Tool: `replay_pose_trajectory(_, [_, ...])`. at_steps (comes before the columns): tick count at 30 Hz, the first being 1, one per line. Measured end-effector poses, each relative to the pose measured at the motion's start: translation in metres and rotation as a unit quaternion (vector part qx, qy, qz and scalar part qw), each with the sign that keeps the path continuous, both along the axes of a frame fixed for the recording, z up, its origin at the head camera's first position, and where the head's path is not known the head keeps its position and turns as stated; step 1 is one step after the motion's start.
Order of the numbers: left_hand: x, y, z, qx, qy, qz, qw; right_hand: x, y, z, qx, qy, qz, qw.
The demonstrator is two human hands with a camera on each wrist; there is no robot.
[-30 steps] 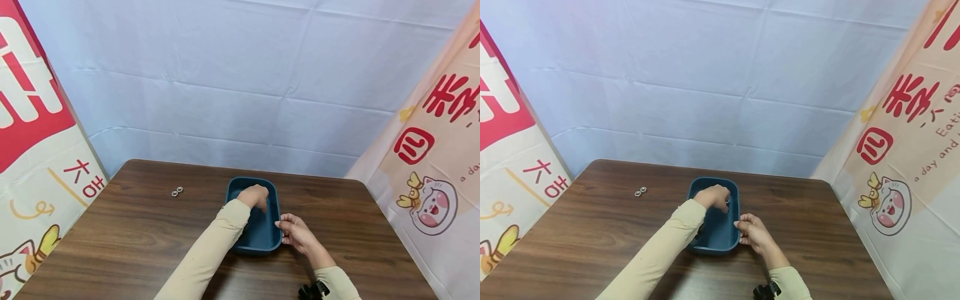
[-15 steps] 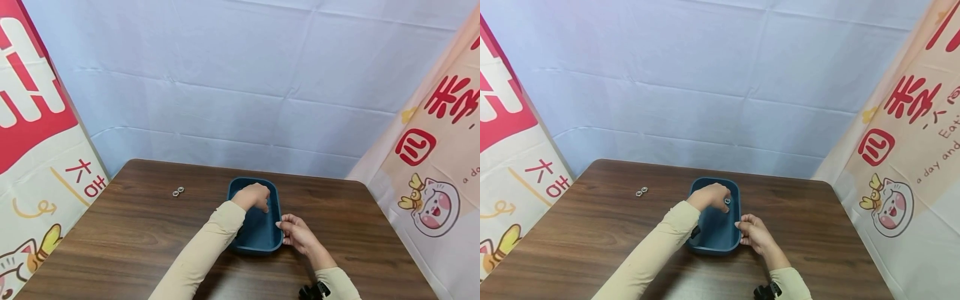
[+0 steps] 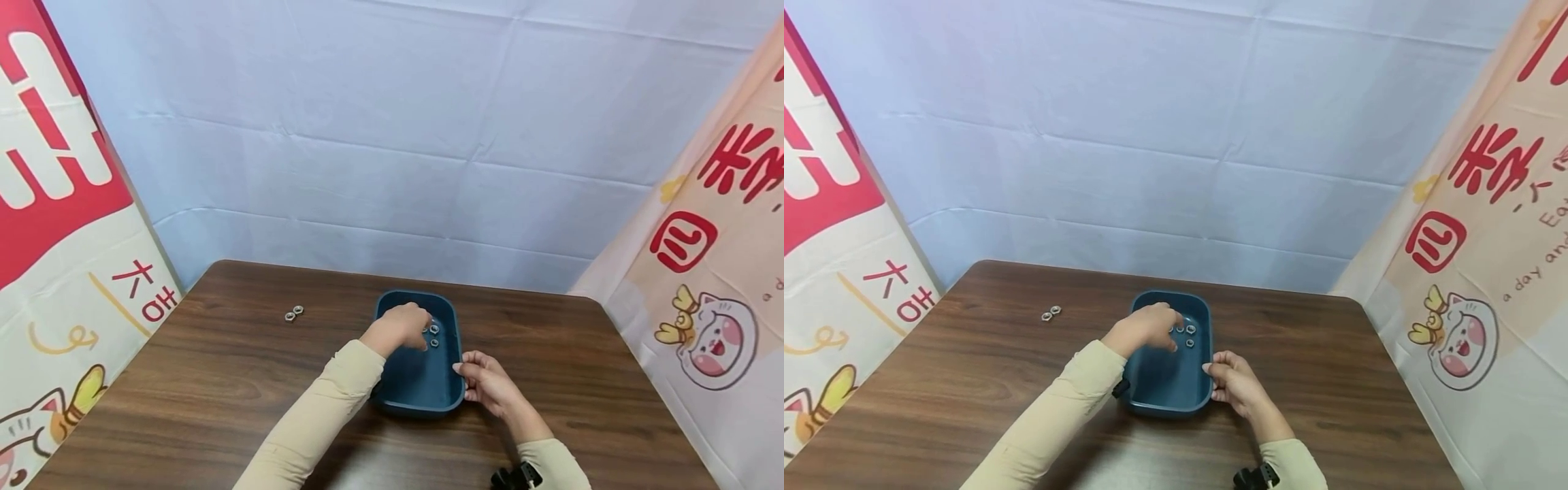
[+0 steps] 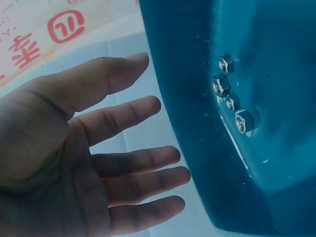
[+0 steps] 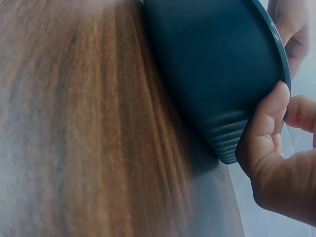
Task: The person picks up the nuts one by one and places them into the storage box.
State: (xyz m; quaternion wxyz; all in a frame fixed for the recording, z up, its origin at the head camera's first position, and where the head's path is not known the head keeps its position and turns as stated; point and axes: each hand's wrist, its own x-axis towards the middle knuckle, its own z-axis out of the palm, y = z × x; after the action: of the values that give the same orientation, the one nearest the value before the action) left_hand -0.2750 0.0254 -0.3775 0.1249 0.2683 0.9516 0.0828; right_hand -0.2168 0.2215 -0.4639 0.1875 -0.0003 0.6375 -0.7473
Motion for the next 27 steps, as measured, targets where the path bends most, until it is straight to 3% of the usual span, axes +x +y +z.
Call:
replay_pose_trajectory(14, [0.016,-0.021,-0.001,0.013,0.065,-0.003,0.9978,0.001,-0.001,0.0,0.005,0.001,-0.003,1.0])
replay_pose_trajectory(27, [0.021,-0.041,-0.009,0.023,0.104,-0.015,0.9942,-0.001,0.001,0.0,0.006,0.001,-0.002,1.0])
